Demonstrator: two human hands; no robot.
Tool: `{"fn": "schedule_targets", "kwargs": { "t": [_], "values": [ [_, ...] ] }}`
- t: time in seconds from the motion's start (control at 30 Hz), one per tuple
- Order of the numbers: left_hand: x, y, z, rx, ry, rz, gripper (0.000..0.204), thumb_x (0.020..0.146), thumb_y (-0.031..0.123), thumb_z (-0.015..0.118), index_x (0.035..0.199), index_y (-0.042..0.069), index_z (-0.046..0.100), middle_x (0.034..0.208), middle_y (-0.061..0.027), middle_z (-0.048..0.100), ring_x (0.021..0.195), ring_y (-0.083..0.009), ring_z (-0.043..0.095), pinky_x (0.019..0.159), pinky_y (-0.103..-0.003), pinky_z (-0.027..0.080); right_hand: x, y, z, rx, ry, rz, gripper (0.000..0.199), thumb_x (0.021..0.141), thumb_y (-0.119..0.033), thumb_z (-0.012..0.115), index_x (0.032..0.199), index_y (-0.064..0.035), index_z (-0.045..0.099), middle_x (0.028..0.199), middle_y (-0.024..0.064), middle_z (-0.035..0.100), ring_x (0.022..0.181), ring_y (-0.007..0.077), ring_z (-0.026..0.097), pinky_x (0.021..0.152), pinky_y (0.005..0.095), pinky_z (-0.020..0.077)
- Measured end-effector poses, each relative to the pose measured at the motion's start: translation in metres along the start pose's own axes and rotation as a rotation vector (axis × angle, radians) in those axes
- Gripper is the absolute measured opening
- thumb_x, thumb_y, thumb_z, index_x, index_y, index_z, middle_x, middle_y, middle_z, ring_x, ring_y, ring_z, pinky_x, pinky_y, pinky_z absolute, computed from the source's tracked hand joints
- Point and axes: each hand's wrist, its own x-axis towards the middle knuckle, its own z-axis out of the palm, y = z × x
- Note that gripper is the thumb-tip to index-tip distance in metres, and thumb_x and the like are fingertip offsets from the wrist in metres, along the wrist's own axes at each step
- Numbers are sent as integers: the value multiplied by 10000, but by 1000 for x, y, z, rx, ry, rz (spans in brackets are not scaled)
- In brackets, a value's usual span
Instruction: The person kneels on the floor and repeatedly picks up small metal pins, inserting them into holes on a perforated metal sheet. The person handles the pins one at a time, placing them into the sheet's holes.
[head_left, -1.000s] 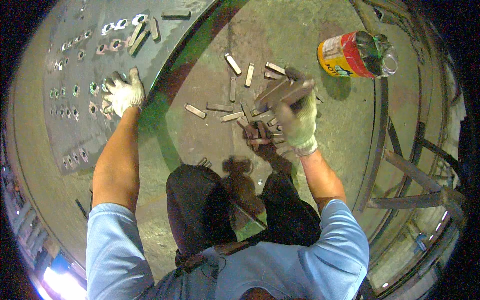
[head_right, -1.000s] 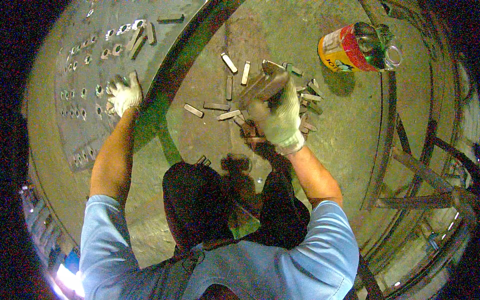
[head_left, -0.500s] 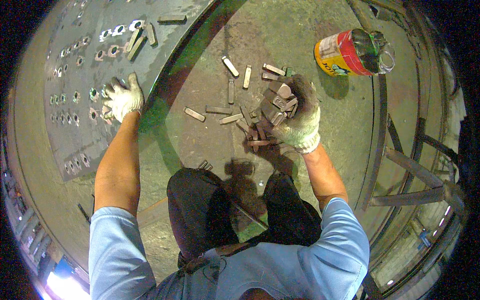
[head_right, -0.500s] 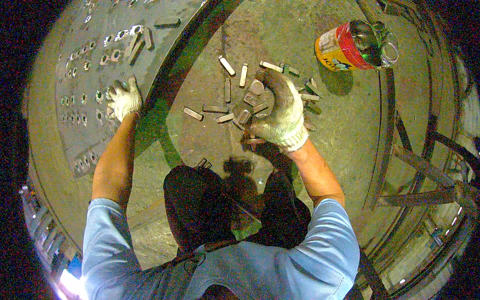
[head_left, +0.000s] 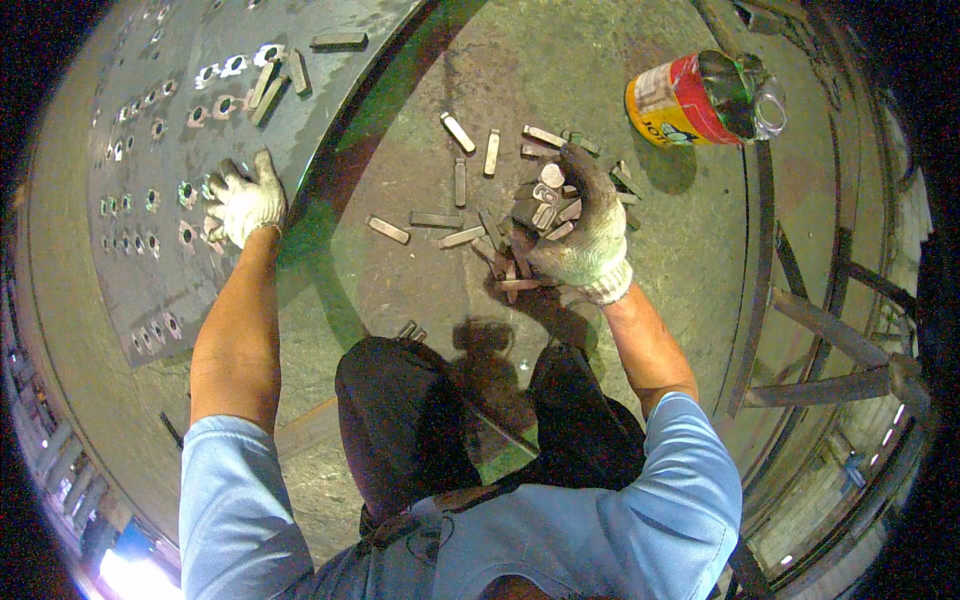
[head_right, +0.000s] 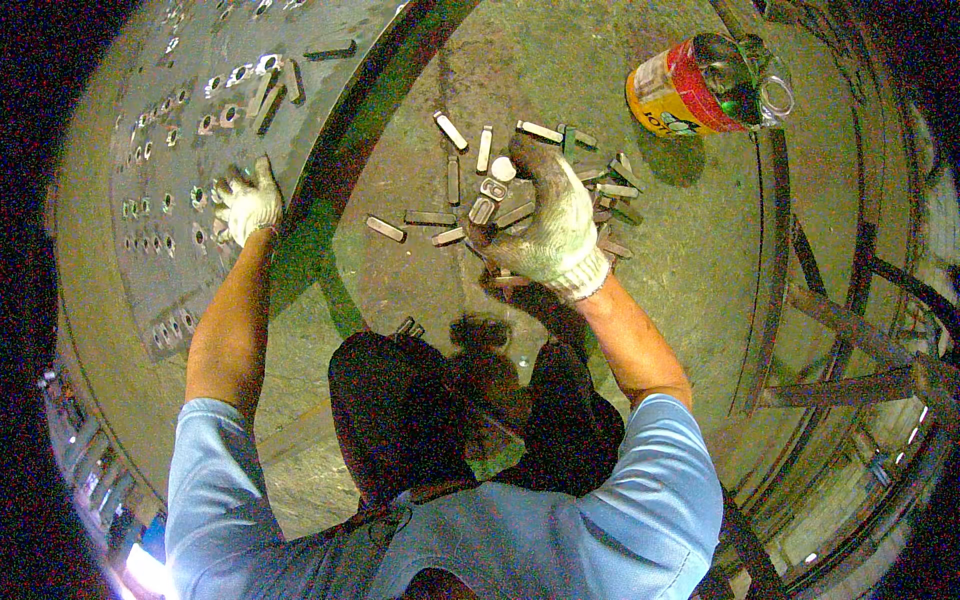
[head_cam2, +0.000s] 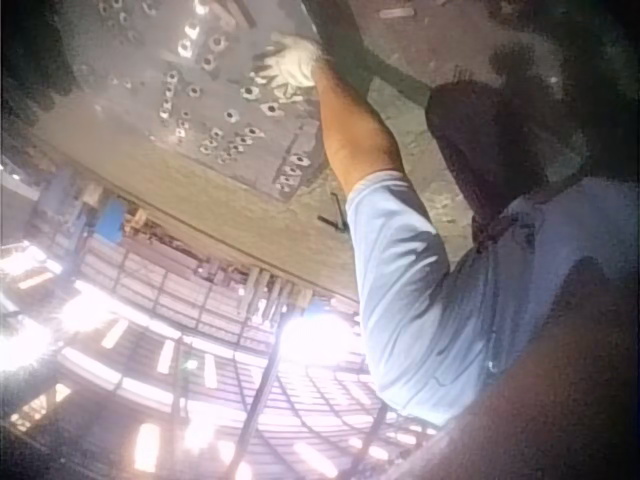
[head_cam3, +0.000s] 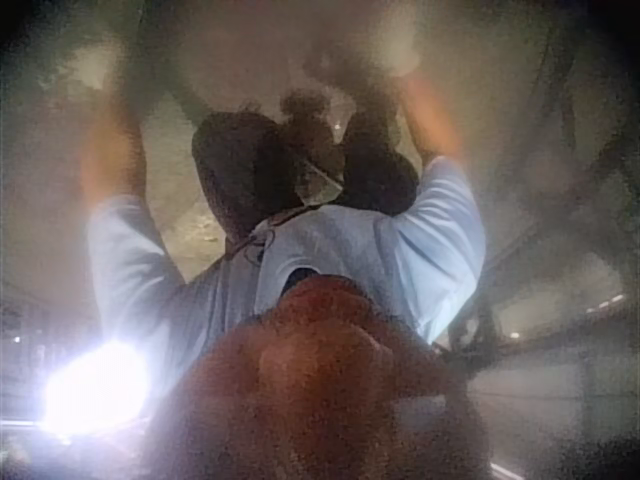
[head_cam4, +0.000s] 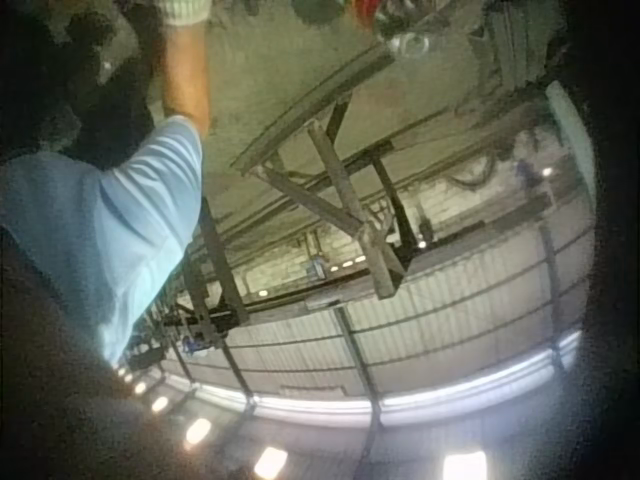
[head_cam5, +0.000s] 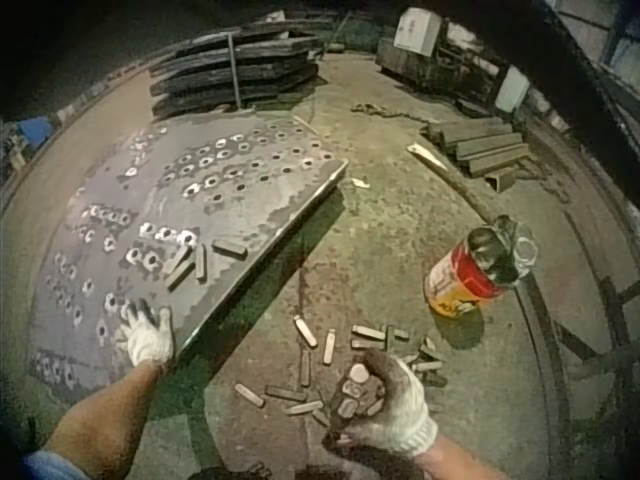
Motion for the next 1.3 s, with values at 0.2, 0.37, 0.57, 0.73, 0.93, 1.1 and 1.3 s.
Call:
{"fn": "schedule_targets", "kwargs": {
  "t": [0.2,0.37,0.57,0.73,0.93,1.1,1.3],
  "values": [
    [-1,2,-4,9,-11,-9,795,942,713,420,1559,216,353,1659,-111,272,1487,-436,262,1124,-741,210,1,-3,-2,14,13,12,922,610,-254,932,1371,29,495,1225,197,646,1111,319,665,969,411,546],
    [1,1,5,6,-39,-18,800,949,716,399,1571,217,337,1667,-109,258,1505,-431,233,1131,-742,190,4,9,-8,-38,120,-43,898,643,-173,916,1402,26,479,1248,192,634,1132,291,654,984,402,537],
    [4,-4,7,46,-27,-34,807,948,739,368,1568,222,339,1679,-94,239,1517,-420,211,1142,-724,176,62,71,-62,-15,618,-8,803,695,-174,913,1373,-15,512,1128,126,683,1000,244,667,910,369,555],
    [-2,10,-1,30,-42,-11,790,947,725,395,1556,224,358,1665,-99,267,1493,-434,250,1114,-728,245,122,135,-130,-359,904,345,836,697,-329,931,1336,10,509,1158,202,696,1027,349,692,926,424,561],
    [-1,4,-3,36,-47,-24,808,936,734,404,1556,218,362,1662,-119,264,1492,-438,253,1125,-737,213,101,155,-98,-538,934,322,725,727,-369,899,1271,-10,581,1132,185,718,999,348,704,903,432,563],
    [0,5,-5,36,-59,-36,807,934,724,418,1546,199,383,1644,-125,293,1481,-438,270,1136,-727,193,21,182,-28,-187,294,506,297,893,-261,744,1086,-36,724,1026,174,754,921,292,726,841,388,548],
    [3,0,7,-3,14,13,807,924,725,443,1528,192,410,1619,-140,322,1473,-449,264,1131,-717,224,-63,137,50,-291,-501,393,320,886,-336,654,1015,-44,670,904,265,693,869,451,681,784,541,542]
  ]
}}
